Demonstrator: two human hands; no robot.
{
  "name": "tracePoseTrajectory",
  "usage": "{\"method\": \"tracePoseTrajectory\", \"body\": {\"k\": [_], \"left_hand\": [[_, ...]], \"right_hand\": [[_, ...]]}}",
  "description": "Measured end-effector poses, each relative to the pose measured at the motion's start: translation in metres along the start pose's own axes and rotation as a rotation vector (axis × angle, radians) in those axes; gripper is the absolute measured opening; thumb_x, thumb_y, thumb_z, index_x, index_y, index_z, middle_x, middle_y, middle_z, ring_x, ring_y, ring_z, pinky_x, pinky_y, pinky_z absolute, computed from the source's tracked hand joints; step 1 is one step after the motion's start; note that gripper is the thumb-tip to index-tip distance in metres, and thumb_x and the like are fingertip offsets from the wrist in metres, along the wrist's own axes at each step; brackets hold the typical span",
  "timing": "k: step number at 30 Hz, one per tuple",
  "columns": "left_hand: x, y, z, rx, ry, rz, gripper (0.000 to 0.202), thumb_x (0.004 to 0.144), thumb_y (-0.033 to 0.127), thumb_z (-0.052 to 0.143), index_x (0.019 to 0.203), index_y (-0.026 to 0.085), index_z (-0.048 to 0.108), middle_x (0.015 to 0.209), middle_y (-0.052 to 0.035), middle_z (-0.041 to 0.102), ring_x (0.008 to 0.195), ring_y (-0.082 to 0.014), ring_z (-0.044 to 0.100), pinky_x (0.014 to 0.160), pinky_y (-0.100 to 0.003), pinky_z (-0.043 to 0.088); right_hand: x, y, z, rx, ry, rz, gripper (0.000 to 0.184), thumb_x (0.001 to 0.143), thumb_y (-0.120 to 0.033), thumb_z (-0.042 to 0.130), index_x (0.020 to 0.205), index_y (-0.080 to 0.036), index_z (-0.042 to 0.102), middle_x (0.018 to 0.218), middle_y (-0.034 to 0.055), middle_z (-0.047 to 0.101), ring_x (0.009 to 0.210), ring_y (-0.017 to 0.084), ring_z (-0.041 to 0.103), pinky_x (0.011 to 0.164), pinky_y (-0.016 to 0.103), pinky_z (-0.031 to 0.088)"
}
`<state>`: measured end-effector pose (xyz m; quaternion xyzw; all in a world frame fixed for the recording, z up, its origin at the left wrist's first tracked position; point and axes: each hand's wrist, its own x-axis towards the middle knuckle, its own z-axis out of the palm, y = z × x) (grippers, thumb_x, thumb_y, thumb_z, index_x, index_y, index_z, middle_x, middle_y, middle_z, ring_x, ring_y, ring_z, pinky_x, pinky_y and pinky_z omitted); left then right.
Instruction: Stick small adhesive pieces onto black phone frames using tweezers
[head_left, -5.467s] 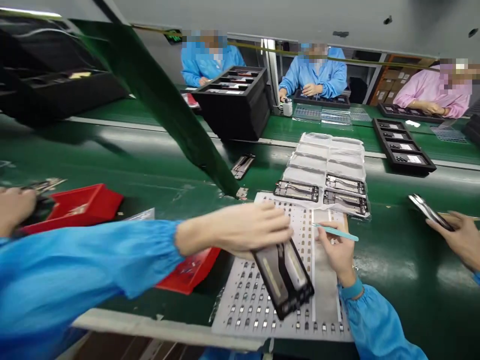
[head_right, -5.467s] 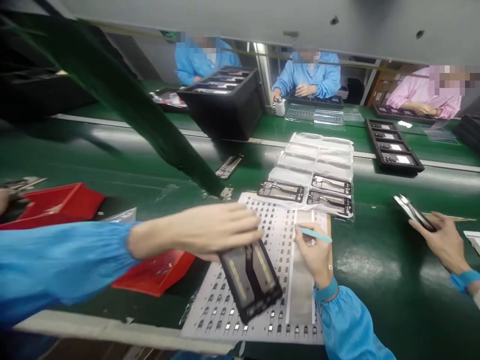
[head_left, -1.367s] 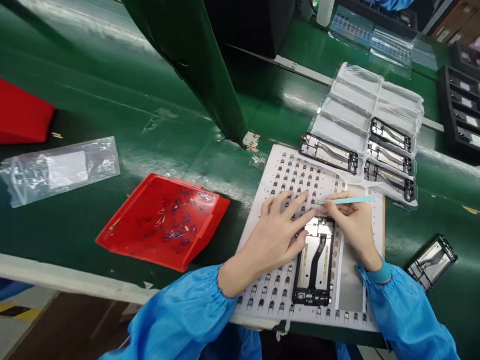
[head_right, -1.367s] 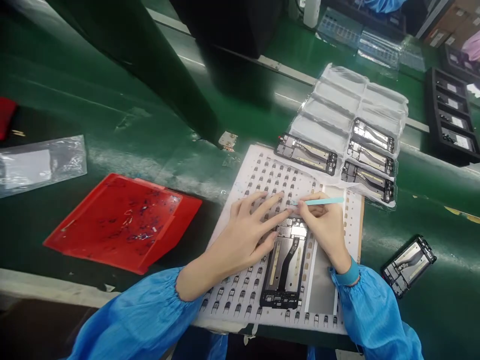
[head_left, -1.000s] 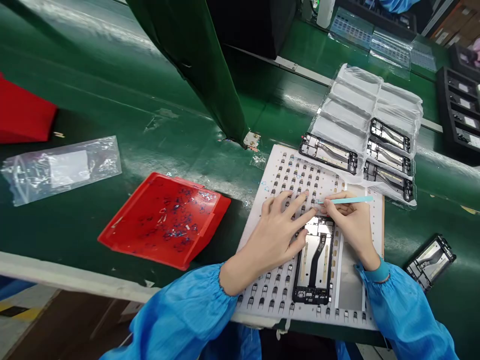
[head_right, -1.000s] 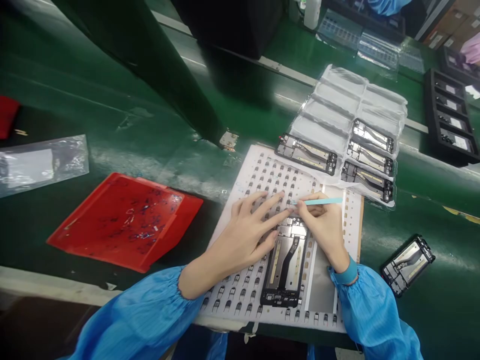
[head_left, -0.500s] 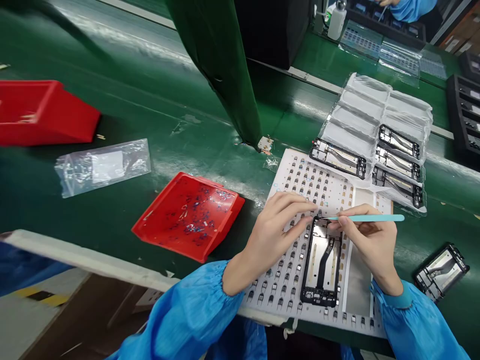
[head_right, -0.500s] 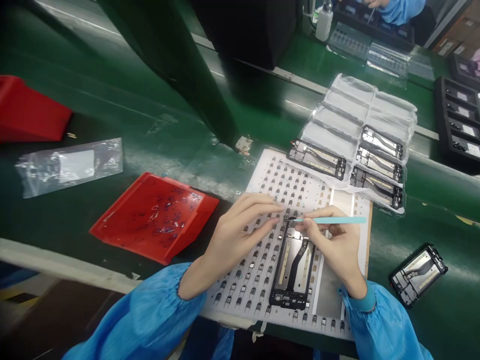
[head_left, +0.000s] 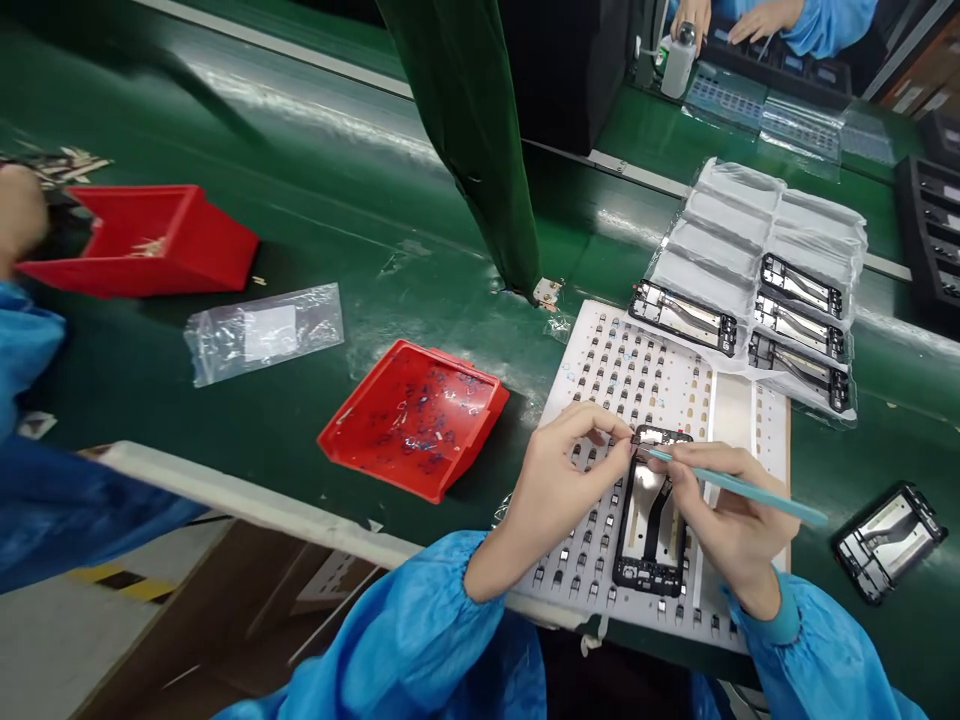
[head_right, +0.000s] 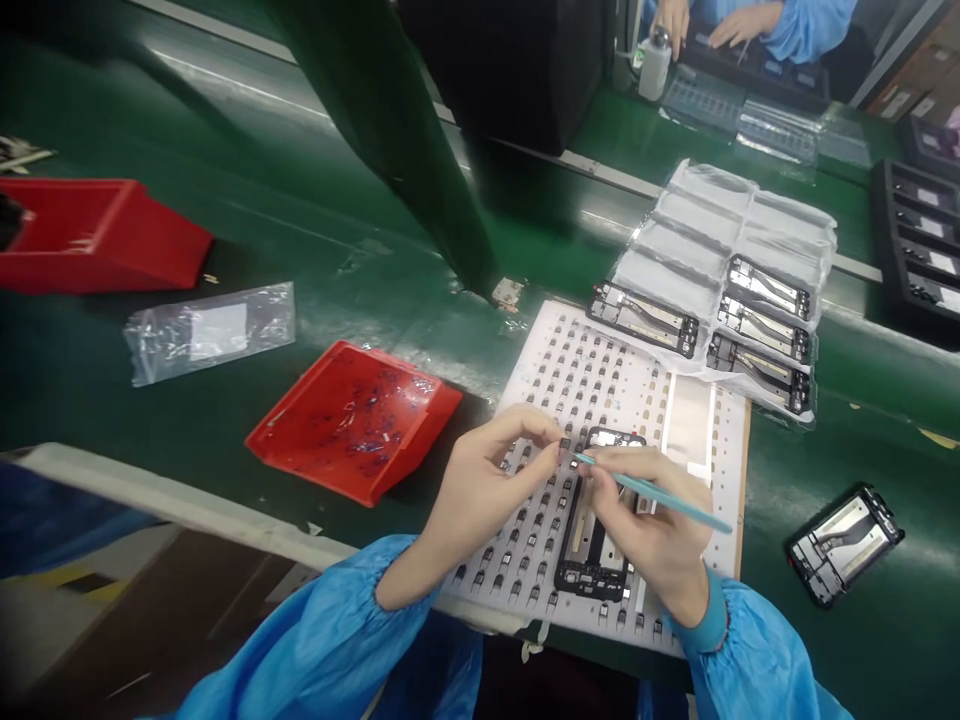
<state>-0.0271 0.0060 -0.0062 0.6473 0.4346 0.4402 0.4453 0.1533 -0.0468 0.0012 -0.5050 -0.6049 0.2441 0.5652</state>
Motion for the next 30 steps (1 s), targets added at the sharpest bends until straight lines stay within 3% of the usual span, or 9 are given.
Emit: {"method": "tracePoseTrajectory", "body": {"k": [3, 5, 9, 11, 15, 19, 22, 25, 30], "left_hand": [[-0.010, 0.008, -0.012, 0.007, -0.007, -0.056, 0.010, 0.096, 0.015, 0.065, 0.088, 0.020, 0.070, 0.085, -0.0010, 0.074, 0.081, -0.0165, 0.069, 0.075, -0.030, 0.057], [-0.017, 0.014, -0.032, 0.102, 0.041, -0.034, 0.008, 0.098, 0.018, 0.066, 0.091, 0.021, 0.071, 0.087, -0.0006, 0.074, 0.082, -0.0171, 0.070, 0.076, -0.031, 0.058], [-0.031, 0.013, -0.089, 0.468, 0.236, -0.007, 0.009, 0.102, 0.026, 0.063, 0.098, 0.025, 0.071, 0.095, 0.0005, 0.076, 0.088, -0.0199, 0.072, 0.082, -0.036, 0.059], [-0.033, 0.003, -0.113, 0.690, 0.276, 0.033, 0.018, 0.103, 0.033, 0.061, 0.090, 0.026, 0.071, 0.093, 0.0006, 0.075, 0.087, -0.0214, 0.072, 0.081, -0.039, 0.057], [-0.032, -0.020, -0.133, 0.875, 0.266, 0.001, 0.029, 0.106, 0.044, 0.055, 0.086, 0.026, 0.065, 0.090, 0.0006, 0.070, 0.085, -0.0209, 0.071, 0.077, -0.040, 0.052], [-0.029, -0.018, -0.124, 0.876, 0.329, -0.056, 0.029, 0.107, 0.043, 0.055, 0.131, 0.029, 0.065, 0.108, -0.0029, 0.074, 0.099, -0.0271, 0.073, 0.090, -0.049, 0.057], [-0.024, -0.007, -0.108, 0.931, 0.344, 0.218, 0.015, 0.105, 0.034, 0.064, 0.116, 0.028, 0.072, 0.103, -0.0035, 0.074, 0.097, -0.0290, 0.072, 0.087, -0.051, 0.058], [-0.014, 0.000, -0.083, 0.835, 0.142, 0.446, 0.010, 0.103, 0.018, 0.066, 0.108, 0.026, 0.071, 0.099, -0.0010, 0.073, 0.089, -0.0229, 0.070, 0.080, -0.042, 0.058], [0.006, -0.009, -0.031, 0.625, -0.272, 0.521, 0.023, 0.106, 0.008, 0.056, 0.125, 0.016, 0.066, 0.109, -0.0085, 0.073, 0.100, -0.0239, 0.067, 0.085, -0.039, 0.061]], "right_hand": [[-0.007, 0.001, 0.003, -0.038, 0.036, -0.106, 0.041, 0.090, -0.004, 0.082, 0.121, -0.031, 0.081, 0.101, 0.0048, 0.086, 0.092, 0.032, 0.086, 0.074, 0.047, 0.075], [-0.008, 0.001, 0.000, -0.042, 0.089, -0.078, 0.036, 0.091, -0.006, 0.082, 0.118, -0.029, 0.082, 0.098, 0.0050, 0.086, 0.089, 0.031, 0.086, 0.073, 0.047, 0.076], [-0.006, 0.007, -0.016, -0.104, 0.192, 0.122, 0.009, 0.095, -0.021, 0.083, 0.103, -0.025, 0.081, 0.086, 0.0052, 0.085, 0.078, 0.030, 0.086, 0.065, 0.043, 0.074], [-0.007, 0.014, -0.024, -0.132, 0.195, 0.225, 0.007, 0.096, -0.028, 0.084, 0.099, -0.023, 0.080, 0.082, 0.0053, 0.084, 0.077, 0.030, 0.086, 0.065, 0.042, 0.075], [-0.015, 0.028, -0.033, -0.115, 0.154, 0.379, 0.011, 0.096, -0.033, 0.083, 0.099, -0.022, 0.080, 0.085, 0.0066, 0.085, 0.084, 0.031, 0.087, 0.072, 0.042, 0.076], [-0.019, 0.031, -0.034, -0.096, 0.123, 0.437, 0.012, 0.096, -0.035, 0.082, 0.099, -0.023, 0.080, 0.091, 0.0074, 0.086, 0.088, 0.030, 0.086, 0.073, 0.042, 0.076], [-0.018, 0.028, -0.032, -0.074, 0.094, 0.476, 0.015, 0.095, -0.038, 0.083, 0.099, -0.024, 0.079, 0.090, 0.0073, 0.086, 0.087, 0.030, 0.086, 0.072, 0.042, 0.076], [-0.016, 0.027, -0.029, -0.090, 0.105, 0.488, 0.017, 0.094, -0.040, 0.084, 0.096, -0.024, 0.078, 0.088, 0.0070, 0.086, 0.084, 0.030, 0.087, 0.070, 0.040, 0.075], [-0.016, 0.027, -0.027, -0.114, 0.123, 0.483, 0.017, 0.094, -0.041, 0.083, 0.095, -0.024, 0.077, 0.087, 0.0067, 0.085, 0.081, 0.029, 0.086, 0.067, 0.040, 0.074]]}}
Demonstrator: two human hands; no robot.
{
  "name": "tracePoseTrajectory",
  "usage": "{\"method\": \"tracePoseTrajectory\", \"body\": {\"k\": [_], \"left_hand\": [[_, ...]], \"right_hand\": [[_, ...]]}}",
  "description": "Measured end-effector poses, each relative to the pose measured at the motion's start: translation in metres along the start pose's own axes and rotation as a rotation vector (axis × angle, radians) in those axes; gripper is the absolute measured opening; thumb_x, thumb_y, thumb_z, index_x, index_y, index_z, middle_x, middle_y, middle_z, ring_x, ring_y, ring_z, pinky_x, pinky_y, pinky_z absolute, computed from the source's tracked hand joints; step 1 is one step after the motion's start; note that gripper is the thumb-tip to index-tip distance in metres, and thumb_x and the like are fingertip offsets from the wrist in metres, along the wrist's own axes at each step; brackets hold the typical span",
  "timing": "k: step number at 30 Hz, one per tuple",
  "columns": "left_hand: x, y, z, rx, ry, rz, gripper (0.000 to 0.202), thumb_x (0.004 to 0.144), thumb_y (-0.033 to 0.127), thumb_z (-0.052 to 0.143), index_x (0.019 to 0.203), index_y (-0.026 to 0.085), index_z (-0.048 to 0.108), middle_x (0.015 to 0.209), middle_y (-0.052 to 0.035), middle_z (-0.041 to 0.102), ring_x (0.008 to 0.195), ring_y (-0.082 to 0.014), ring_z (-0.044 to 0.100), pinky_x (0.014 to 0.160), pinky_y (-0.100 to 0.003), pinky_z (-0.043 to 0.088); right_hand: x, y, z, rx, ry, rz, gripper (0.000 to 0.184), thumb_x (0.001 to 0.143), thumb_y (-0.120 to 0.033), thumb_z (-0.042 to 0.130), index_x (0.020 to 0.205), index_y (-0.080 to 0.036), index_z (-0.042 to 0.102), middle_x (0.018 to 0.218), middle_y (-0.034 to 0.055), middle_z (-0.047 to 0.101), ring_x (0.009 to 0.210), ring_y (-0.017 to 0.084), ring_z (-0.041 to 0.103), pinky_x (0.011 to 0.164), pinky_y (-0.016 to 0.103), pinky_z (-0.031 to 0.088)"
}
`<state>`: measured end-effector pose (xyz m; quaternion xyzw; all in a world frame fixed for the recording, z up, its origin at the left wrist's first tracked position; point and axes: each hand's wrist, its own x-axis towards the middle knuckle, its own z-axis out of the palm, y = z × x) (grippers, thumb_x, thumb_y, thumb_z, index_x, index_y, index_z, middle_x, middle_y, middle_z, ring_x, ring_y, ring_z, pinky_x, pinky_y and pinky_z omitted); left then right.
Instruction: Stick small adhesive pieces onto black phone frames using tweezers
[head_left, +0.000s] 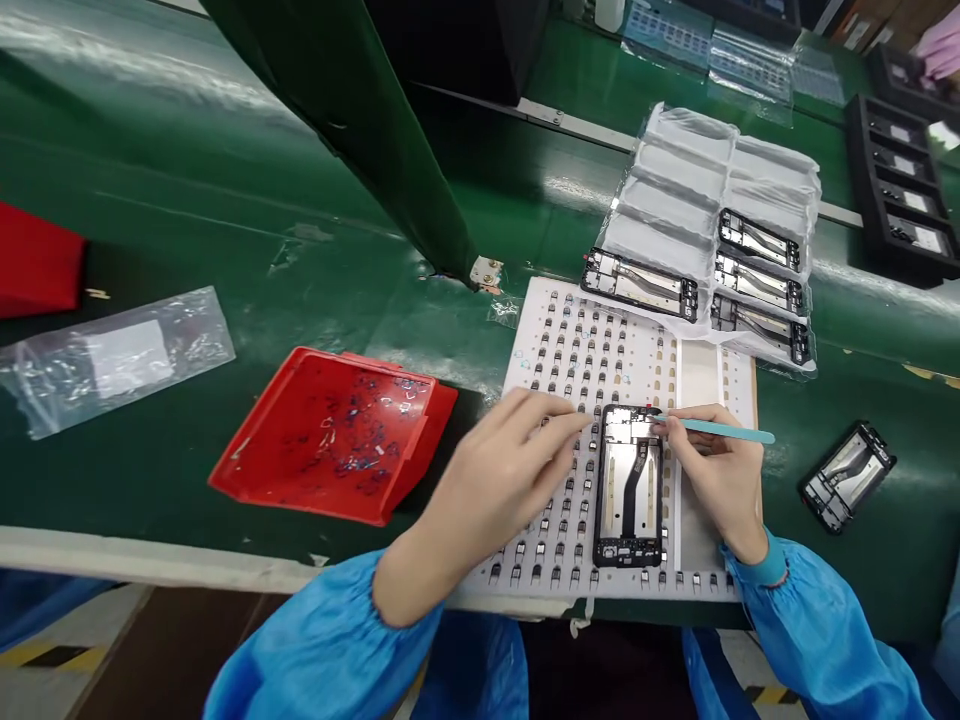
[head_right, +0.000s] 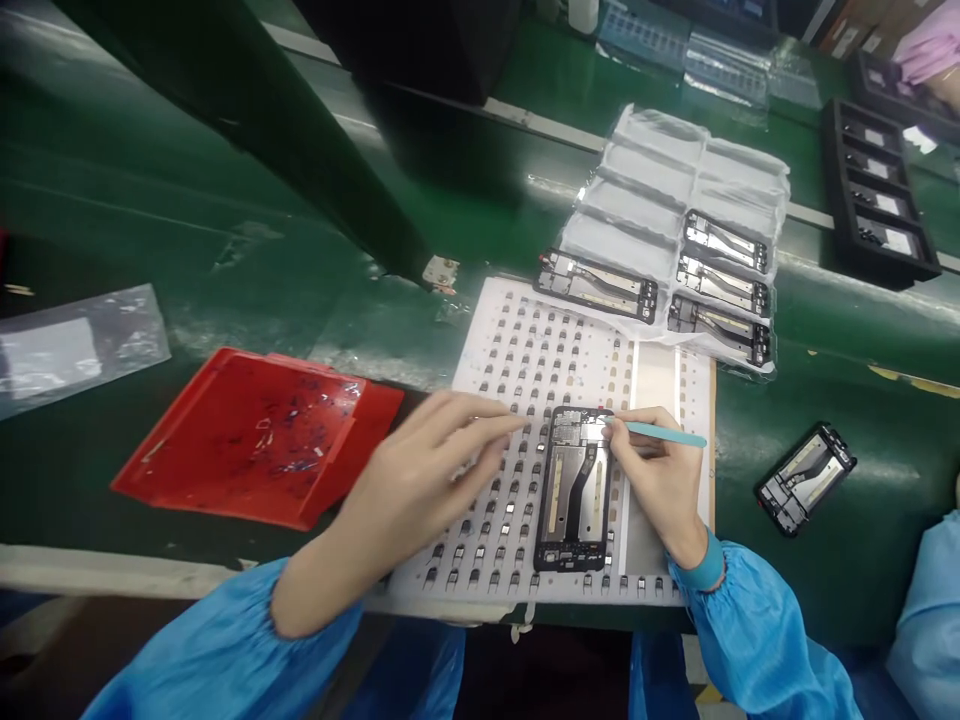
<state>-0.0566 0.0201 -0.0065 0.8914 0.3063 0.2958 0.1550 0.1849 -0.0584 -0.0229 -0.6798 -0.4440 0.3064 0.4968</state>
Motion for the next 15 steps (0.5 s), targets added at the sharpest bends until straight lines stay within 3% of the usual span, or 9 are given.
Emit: {"method": "tracePoseTrajectory", "body": {"k": [6, 10, 15], "left_hand": [[0.017, 0.000, 0.040, 0.002, -0.182, 0.133, 0.034, 0.104, 0.004, 0.047, 0.134, 0.013, 0.062, 0.121, -0.0140, 0.069, 0.111, -0.0289, 0.064, 0.091, -0.046, 0.063], [0.020, 0.000, 0.050, 0.089, -0.210, 0.177, 0.041, 0.102, 0.003, 0.046, 0.139, 0.013, 0.060, 0.125, -0.0153, 0.068, 0.113, -0.0300, 0.063, 0.093, -0.047, 0.062], [0.021, 0.003, 0.054, 0.298, -0.203, 0.300, 0.037, 0.104, 0.003, 0.045, 0.137, 0.004, 0.061, 0.125, -0.0176, 0.070, 0.108, -0.0308, 0.065, 0.085, -0.043, 0.061]], "right_hand": [[-0.002, 0.002, 0.000, -0.051, 0.001, -0.018, 0.012, 0.095, -0.037, 0.081, 0.096, -0.025, 0.077, 0.090, 0.0060, 0.085, 0.083, 0.028, 0.086, 0.068, 0.037, 0.074], [-0.003, 0.007, 0.000, -0.061, -0.015, -0.021, 0.010, 0.098, -0.036, 0.078, 0.098, -0.026, 0.077, 0.092, 0.0051, 0.085, 0.084, 0.027, 0.086, 0.071, 0.038, 0.074], [-0.002, 0.006, -0.002, -0.040, -0.017, -0.015, 0.008, 0.098, -0.033, 0.079, 0.099, -0.025, 0.078, 0.092, 0.0046, 0.085, 0.086, 0.026, 0.086, 0.074, 0.037, 0.074]]}}
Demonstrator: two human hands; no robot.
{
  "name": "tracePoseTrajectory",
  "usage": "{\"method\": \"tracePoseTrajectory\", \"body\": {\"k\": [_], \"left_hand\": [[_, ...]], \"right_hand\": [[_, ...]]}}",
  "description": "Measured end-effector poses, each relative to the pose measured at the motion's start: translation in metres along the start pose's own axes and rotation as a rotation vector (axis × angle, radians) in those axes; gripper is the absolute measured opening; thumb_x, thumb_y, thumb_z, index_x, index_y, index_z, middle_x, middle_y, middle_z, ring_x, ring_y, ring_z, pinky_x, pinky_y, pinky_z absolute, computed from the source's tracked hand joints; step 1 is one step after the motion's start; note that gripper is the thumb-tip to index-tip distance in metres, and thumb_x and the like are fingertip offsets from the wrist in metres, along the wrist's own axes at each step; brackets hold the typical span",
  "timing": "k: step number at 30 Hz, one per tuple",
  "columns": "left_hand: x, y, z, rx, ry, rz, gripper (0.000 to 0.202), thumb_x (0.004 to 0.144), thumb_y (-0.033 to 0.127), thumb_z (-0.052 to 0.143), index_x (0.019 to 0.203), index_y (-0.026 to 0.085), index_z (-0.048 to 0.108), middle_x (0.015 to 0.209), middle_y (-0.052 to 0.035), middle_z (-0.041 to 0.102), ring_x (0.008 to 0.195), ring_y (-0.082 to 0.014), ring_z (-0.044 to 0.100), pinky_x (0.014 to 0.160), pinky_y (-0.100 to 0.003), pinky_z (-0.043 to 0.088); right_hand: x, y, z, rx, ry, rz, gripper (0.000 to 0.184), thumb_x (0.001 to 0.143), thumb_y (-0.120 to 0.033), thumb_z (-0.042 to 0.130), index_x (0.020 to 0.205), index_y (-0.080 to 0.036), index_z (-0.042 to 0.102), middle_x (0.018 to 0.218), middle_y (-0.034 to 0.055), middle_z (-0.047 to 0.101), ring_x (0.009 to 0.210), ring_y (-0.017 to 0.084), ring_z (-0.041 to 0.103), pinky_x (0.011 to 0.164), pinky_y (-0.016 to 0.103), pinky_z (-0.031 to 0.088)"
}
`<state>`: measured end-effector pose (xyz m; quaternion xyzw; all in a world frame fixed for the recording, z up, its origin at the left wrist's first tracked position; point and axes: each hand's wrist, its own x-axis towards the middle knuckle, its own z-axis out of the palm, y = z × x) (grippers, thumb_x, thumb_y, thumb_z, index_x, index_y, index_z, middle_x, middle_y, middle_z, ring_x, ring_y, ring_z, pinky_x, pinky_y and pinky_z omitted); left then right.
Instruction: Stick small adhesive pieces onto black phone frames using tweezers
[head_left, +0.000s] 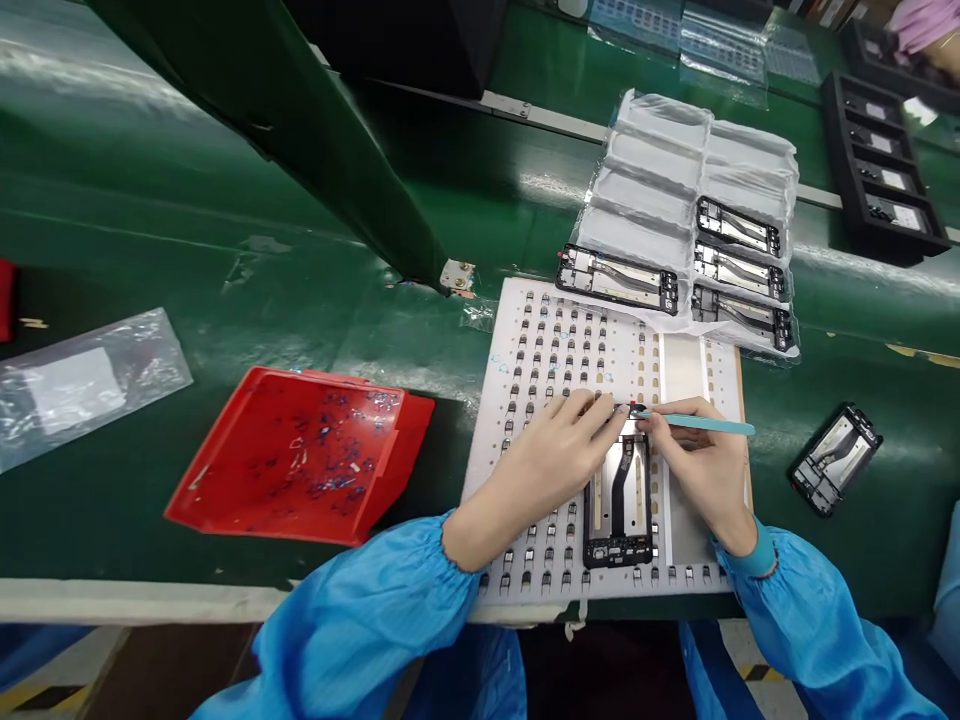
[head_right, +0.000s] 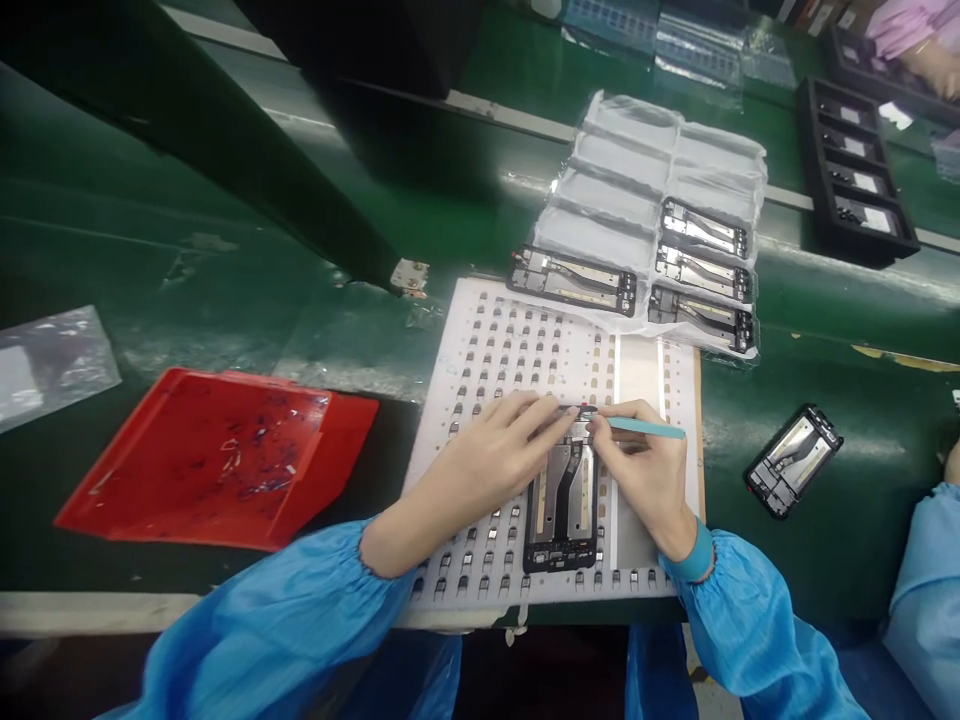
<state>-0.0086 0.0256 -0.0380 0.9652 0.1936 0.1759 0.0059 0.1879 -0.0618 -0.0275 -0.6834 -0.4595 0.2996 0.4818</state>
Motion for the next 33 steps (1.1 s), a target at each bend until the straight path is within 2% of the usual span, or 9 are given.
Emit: {"method": "tracePoseTrajectory", "body": {"k": [6, 10, 13, 16, 19, 24, 29, 33], "left_hand": [[0.002, 0.002, -0.004, 0.036, -0.049, 0.025, 0.037, 0.104, 0.004, 0.045, 0.137, 0.003, 0.062, 0.125, -0.0180, 0.070, 0.109, -0.0317, 0.066, 0.086, -0.044, 0.062], [0.005, 0.006, -0.008, 0.037, -0.056, -0.019, 0.033, 0.103, 0.008, 0.050, 0.131, 0.005, 0.067, 0.123, -0.0187, 0.071, 0.107, -0.0335, 0.066, 0.081, -0.045, 0.061], [0.012, 0.017, -0.011, -0.062, -0.011, -0.043, 0.033, 0.104, 0.012, 0.051, 0.131, 0.010, 0.069, 0.128, -0.0176, 0.071, 0.112, -0.0342, 0.064, 0.086, -0.047, 0.060], [0.023, 0.032, -0.008, -0.226, -0.013, 0.027, 0.039, 0.106, 0.017, 0.050, 0.141, 0.016, 0.067, 0.149, -0.0150, 0.064, 0.125, -0.0361, 0.059, 0.095, -0.050, 0.058], [0.032, 0.040, 0.002, -0.280, -0.082, 0.075, 0.043, 0.109, 0.024, 0.047, 0.148, 0.019, 0.064, 0.161, -0.0151, 0.055, 0.131, -0.0391, 0.056, 0.099, -0.055, 0.054], [0.035, 0.037, 0.015, -0.315, -0.137, 0.048, 0.043, 0.110, 0.026, 0.045, 0.147, 0.021, 0.067, 0.164, -0.0153, 0.052, 0.133, -0.0395, 0.054, 0.103, -0.057, 0.050], [0.034, 0.036, 0.015, -0.339, -0.146, 0.035, 0.048, 0.110, 0.025, 0.042, 0.155, 0.021, 0.059, 0.167, -0.0149, 0.050, 0.134, -0.0372, 0.054, 0.104, -0.055, 0.048], [0.035, 0.036, 0.014, -0.337, -0.154, 0.030, 0.046, 0.111, 0.025, 0.041, 0.150, 0.021, 0.064, 0.167, -0.0150, 0.050, 0.135, -0.0366, 0.053, 0.104, -0.054, 0.048]], "right_hand": [[-0.006, -0.002, -0.028, 0.024, 0.111, -0.063, 0.007, 0.097, -0.030, 0.083, 0.099, -0.024, 0.081, 0.093, 0.0056, 0.083, 0.088, 0.027, 0.086, 0.078, 0.039, 0.075], [-0.017, 0.011, -0.054, 0.058, 0.153, 0.014, 0.010, 0.096, -0.033, 0.085, 0.097, -0.023, 0.081, 0.086, 0.0051, 0.082, 0.083, 0.028, 0.086, 0.074, 0.039, 0.076], [-0.023, 0.022, -0.066, 0.099, 0.184, 0.073, 0.014, 0.095, -0.036, 0.086, 0.096, -0.023, 0.080, 0.084, 0.0045, 0.083, 0.079, 0.027, 0.086, 0.073, 0.038, 0.076], [-0.022, 0.027, -0.069, 0.090, 0.218, 0.078, 0.018, 0.093, -0.039, 0.087, 0.095, -0.024, 0.079, 0.086, 0.0057, 0.084, 0.078, 0.028, 0.086, 0.073, 0.039, 0.076], [-0.014, 0.029, -0.067, 0.101, 0.179, 0.064, 0.018, 0.094, -0.041, 0.086, 0.096, -0.024, 0.078, 0.087, 0.0061, 0.084, 0.081, 0.028, 0.086, 0.072, 0.037, 0.074], [0.000, 0.032, -0.063, 0.154, 0.051, 0.127, 0.022, 0.093, -0.044, 0.086, 0.095, -0.024, 0.078, 0.088, 0.0052, 0.083, 0.081, 0.027, 0.086, 0.071, 0.035, 0.073], [0.003, 0.034, -0.061, 0.163, 0.043, 0.168, 0.022, 0.093, -0.044, 0.086, 0.096, -0.024, 0.078, 0.087, 0.0051, 0.083, 0.081, 0.026, 0.086, 0.071, 0.033, 0.072], [0.003, 0.033, -0.063, 0.152, 0.022, 0.174, 0.021, 0.093, -0.043, 0.086, 0.096, -0.024, 0.078, 0.090, 0.0053, 0.084, 0.082, 0.026, 0.086, 0.072, 0.033, 0.072]]}}
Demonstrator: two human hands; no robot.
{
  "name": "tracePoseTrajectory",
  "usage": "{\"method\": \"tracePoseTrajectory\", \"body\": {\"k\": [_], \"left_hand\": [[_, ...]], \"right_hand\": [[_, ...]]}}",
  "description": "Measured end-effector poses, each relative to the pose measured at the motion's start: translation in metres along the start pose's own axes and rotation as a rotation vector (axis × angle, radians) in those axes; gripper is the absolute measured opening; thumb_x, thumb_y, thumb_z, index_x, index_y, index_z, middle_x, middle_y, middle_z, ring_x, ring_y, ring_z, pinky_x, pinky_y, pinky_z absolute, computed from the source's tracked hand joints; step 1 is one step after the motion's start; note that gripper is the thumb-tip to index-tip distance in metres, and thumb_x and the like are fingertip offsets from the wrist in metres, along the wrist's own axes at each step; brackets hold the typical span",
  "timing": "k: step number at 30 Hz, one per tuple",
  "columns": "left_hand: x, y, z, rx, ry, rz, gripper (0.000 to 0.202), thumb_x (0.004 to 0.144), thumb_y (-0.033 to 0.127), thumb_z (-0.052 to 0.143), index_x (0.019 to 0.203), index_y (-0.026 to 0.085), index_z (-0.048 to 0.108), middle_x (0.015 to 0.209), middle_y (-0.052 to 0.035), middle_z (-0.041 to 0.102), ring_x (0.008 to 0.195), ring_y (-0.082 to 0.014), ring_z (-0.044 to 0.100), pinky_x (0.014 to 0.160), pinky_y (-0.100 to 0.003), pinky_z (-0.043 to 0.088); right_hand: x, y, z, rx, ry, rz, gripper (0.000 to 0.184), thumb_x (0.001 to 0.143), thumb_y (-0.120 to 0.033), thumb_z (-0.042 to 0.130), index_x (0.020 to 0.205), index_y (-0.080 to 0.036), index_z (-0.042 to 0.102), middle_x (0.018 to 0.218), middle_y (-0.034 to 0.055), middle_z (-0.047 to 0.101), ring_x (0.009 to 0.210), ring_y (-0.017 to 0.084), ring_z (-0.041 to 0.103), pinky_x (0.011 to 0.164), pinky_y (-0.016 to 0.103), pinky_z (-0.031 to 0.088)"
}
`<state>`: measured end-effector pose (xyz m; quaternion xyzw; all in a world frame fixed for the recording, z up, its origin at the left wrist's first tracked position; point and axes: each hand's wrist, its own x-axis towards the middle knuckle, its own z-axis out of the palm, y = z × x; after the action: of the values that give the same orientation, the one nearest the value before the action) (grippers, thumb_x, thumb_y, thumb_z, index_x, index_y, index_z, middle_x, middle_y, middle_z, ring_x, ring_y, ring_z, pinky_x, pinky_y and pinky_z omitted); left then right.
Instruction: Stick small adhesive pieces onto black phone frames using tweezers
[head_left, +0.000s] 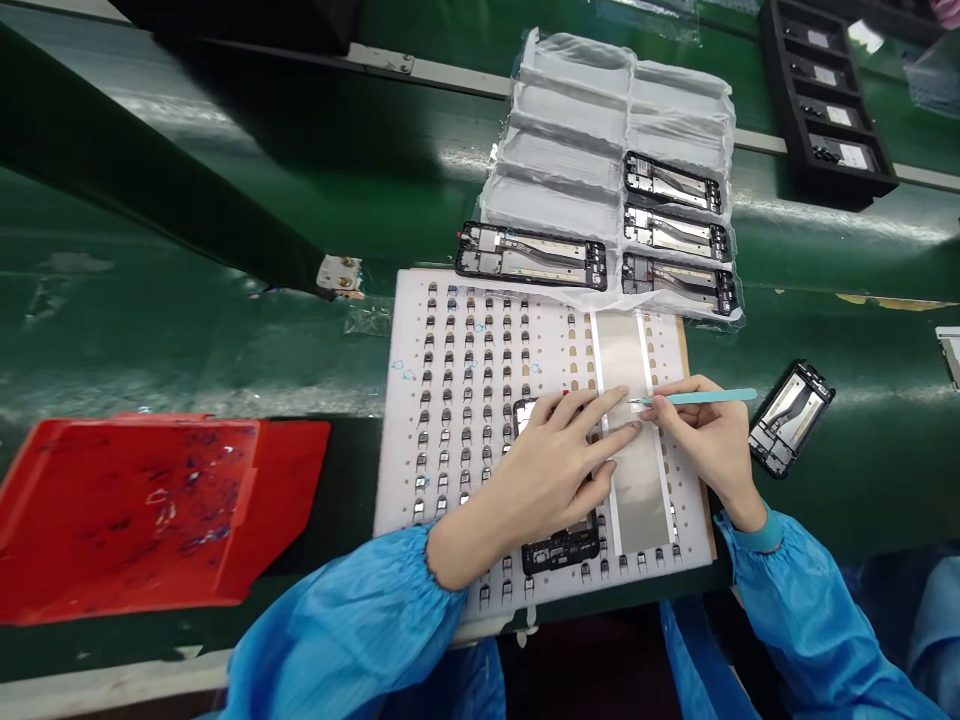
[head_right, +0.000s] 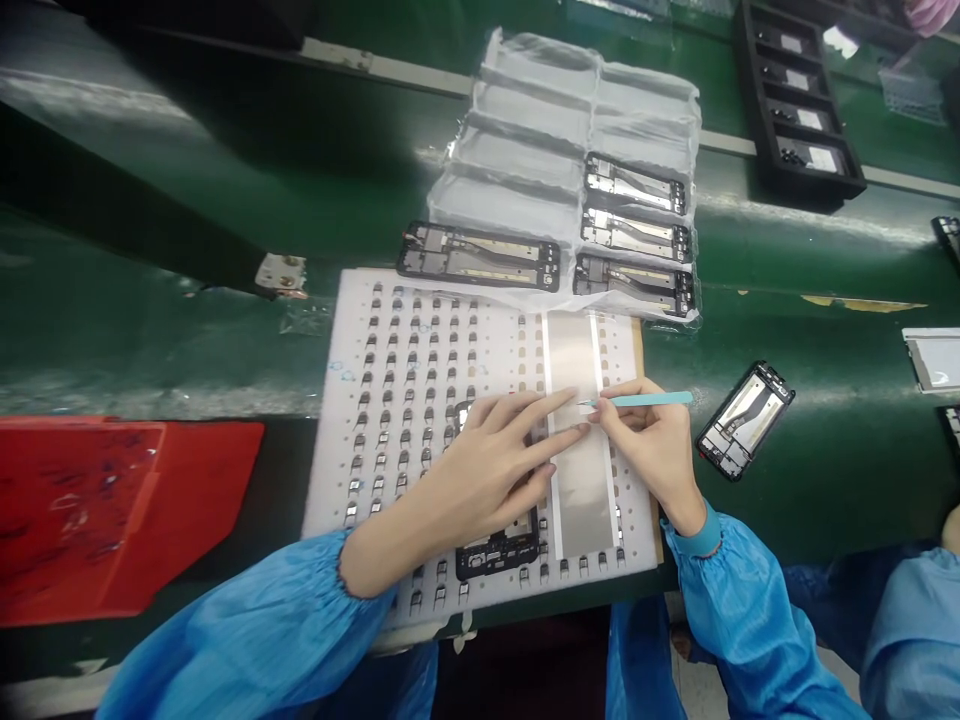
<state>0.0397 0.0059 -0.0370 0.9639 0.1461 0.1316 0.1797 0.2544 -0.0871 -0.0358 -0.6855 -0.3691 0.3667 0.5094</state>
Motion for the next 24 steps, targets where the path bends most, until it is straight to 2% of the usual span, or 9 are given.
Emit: {"method": "tracePoseTrajectory", "body": {"k": [6, 14, 17, 21, 24], "left_hand": [[-0.001, -0.001, 0.000, 0.010, 0.003, 0.000, 0.046, 0.111, 0.024, 0.041, 0.151, 0.022, 0.064, 0.166, -0.0142, 0.051, 0.134, -0.0356, 0.053, 0.103, -0.053, 0.048], [0.000, 0.001, -0.001, -0.044, -0.003, -0.013, 0.045, 0.109, 0.024, 0.045, 0.151, 0.021, 0.063, 0.167, -0.0145, 0.049, 0.135, -0.0372, 0.052, 0.106, -0.056, 0.048], [-0.009, -0.004, -0.010, -0.125, 0.081, -0.032, 0.038, 0.108, 0.023, 0.049, 0.141, 0.021, 0.068, 0.163, -0.0121, 0.054, 0.136, -0.0349, 0.052, 0.107, -0.054, 0.049], [-0.031, -0.018, -0.023, -0.194, 0.289, -0.188, 0.028, 0.107, 0.012, 0.051, 0.127, 0.018, 0.070, 0.135, -0.0112, 0.070, 0.120, -0.0275, 0.059, 0.099, -0.047, 0.054], [-0.042, -0.027, -0.024, -0.171, 0.322, -0.240, 0.025, 0.106, 0.009, 0.053, 0.125, 0.016, 0.068, 0.123, -0.0109, 0.072, 0.112, -0.0267, 0.061, 0.094, -0.046, 0.056]], "right_hand": [[0.000, 0.000, -0.001, -0.026, -0.033, 0.017, 0.022, 0.094, -0.044, 0.085, 0.097, -0.024, 0.078, 0.089, 0.0055, 0.084, 0.082, 0.025, 0.086, 0.073, 0.033, 0.072], [-0.004, -0.005, 0.004, 0.019, 0.020, -0.085, 0.015, 0.094, -0.037, 0.086, 0.092, -0.024, 0.078, 0.084, 0.0038, 0.082, 0.078, 0.025, 0.085, 0.072, 0.034, 0.072], [-0.007, -0.020, 0.008, 0.013, 0.001, -0.131, 0.011, 0.096, -0.034, 0.084, 0.094, -0.024, 0.080, 0.086, 0.0046, 0.082, 0.080, 0.026, 0.085, 0.072, 0.036, 0.073], [-0.004, -0.038, 0.028, 0.018, -0.054, -0.161, 0.010, 0.096, -0.033, 0.083, 0.093, -0.024, 0.080, 0.087, 0.0052, 0.082, 0.081, 0.027, 0.085, 0.070, 0.038, 0.074], [0.003, -0.037, 0.046, 0.049, -0.132, -0.144, 0.011, 0.096, -0.035, 0.083, 0.095, -0.025, 0.079, 0.087, 0.0051, 0.082, 0.084, 0.027, 0.085, 0.072, 0.038, 0.075]]}}
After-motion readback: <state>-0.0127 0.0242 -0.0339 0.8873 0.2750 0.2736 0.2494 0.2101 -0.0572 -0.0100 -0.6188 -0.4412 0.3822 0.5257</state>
